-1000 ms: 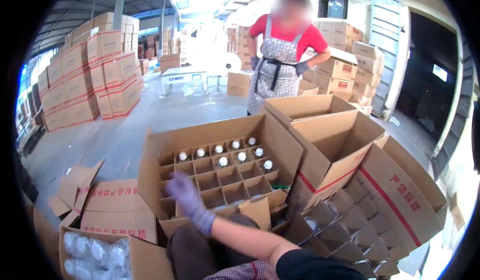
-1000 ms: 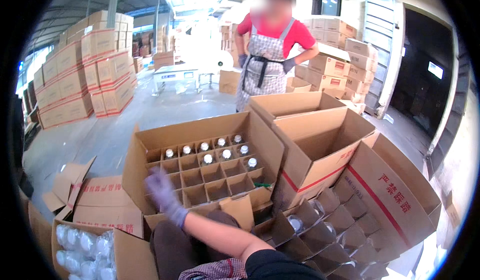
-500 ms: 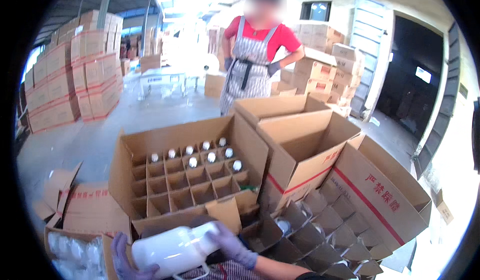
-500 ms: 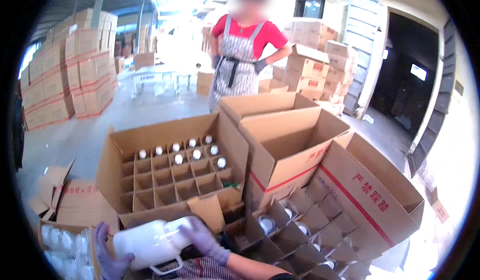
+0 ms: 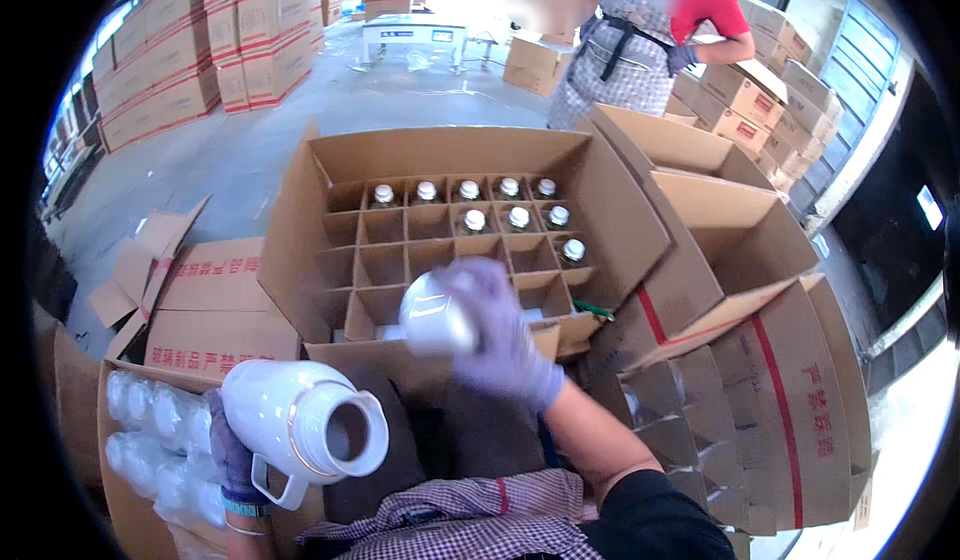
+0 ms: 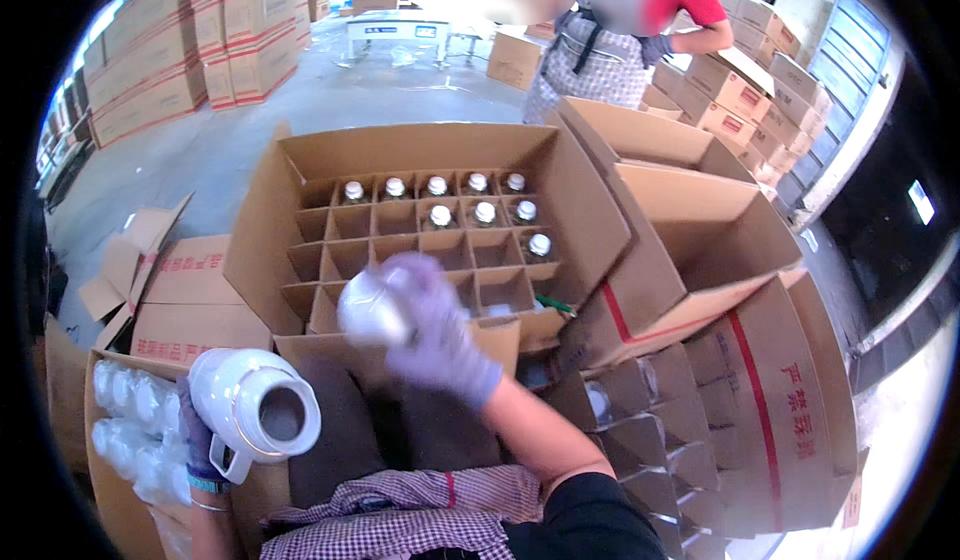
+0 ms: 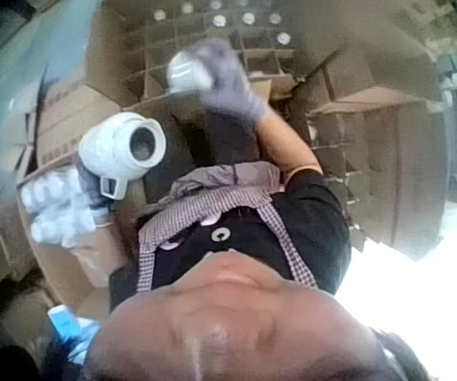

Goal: The person sits on the floor in a warehouse and packs white thermos flasks into a cardboard box with dividers. They wrap each flask in bubble wrap, place it into a compartment, and occasionally seal the box with tape.

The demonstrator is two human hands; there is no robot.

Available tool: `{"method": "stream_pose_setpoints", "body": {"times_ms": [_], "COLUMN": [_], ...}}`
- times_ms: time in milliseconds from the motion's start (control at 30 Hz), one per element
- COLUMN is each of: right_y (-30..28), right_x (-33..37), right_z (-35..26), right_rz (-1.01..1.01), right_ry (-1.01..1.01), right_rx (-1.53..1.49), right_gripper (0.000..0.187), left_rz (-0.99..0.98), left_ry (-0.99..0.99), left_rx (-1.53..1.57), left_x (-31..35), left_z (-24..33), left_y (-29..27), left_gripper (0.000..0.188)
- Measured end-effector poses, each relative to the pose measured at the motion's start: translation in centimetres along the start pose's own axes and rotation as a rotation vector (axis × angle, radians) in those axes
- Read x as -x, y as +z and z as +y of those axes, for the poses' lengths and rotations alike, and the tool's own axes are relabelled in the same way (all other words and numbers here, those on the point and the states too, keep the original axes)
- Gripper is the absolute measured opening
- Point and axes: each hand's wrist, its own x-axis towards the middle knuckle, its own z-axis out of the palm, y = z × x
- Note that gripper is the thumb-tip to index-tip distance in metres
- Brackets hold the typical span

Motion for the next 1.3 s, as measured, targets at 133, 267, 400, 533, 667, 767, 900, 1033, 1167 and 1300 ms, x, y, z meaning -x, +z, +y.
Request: {"method": "stream_pose_setpoints", "body": {"times_ms": [133, 267, 400, 533, 667, 767, 900, 1033, 1167, 1300], "right_y": [4.7, 7.0, 7.6, 3.5, 0.0, -2.5, 1.0, -3.8, -6.7, -9.3], "right_x": [0.5, -0.3, 0.9, 3.7, 3.4, 4.3, 10.4, 8.0, 9.6, 14.5], "right_z": [18.6, 18.7, 4.2, -1.6, -4.5, -4.8, -3.5, -5.6, -4.7, -2.7], "right_rz": [-0.139, -0.148, -0.448, -0.738, -0.239, -0.316, -0.110, -0.509, -0.360, -0.101], "right_ry": [0.469, 0.272, 0.754, 1.147, 0.115, -0.328, 0.427, 1.006, -0.222, 0.030], "right_rx": [0.561, 0.577, -0.801, -1.175, -0.363, 0.006, -0.523, -0.875, 0.141, 0.107], "right_gripper": [0.060, 0.070, 0.076, 0.072, 0.057, 0.082, 0.097, 0.059, 0.046, 0.068], "left_rz": [0.070, 0.232, 0.465, 0.221, 0.218, 0.099, 0.104, 0.129, -0.257, -0.019], "left_ry": [0.248, 0.491, 0.672, 0.831, 0.810, 0.474, 0.417, 0.647, 0.149, 0.439], "left_rx": [-0.201, -0.497, -0.690, -0.658, -0.826, -0.499, -0.255, -0.475, -0.403, -0.451], "left_x": [-1.1, -0.9, 1.6, 3.7, 4.3, 4.1, 3.9, 6.5, 1.6, -8.2], "left_z": [0.4, 1.5, 3.7, 2.8, 2.1, 2.2, 0.6, 1.4, 2.4, -4.0], "left_y": [-1.0, 0.5, 5.4, 9.5, 10.5, 11.0, 10.9, 13.6, 14.3, 13.9], "left_gripper": [0.057, 0.058, 0.061, 0.068, 0.060, 0.056, 0.052, 0.052, 0.048, 0.036]}}
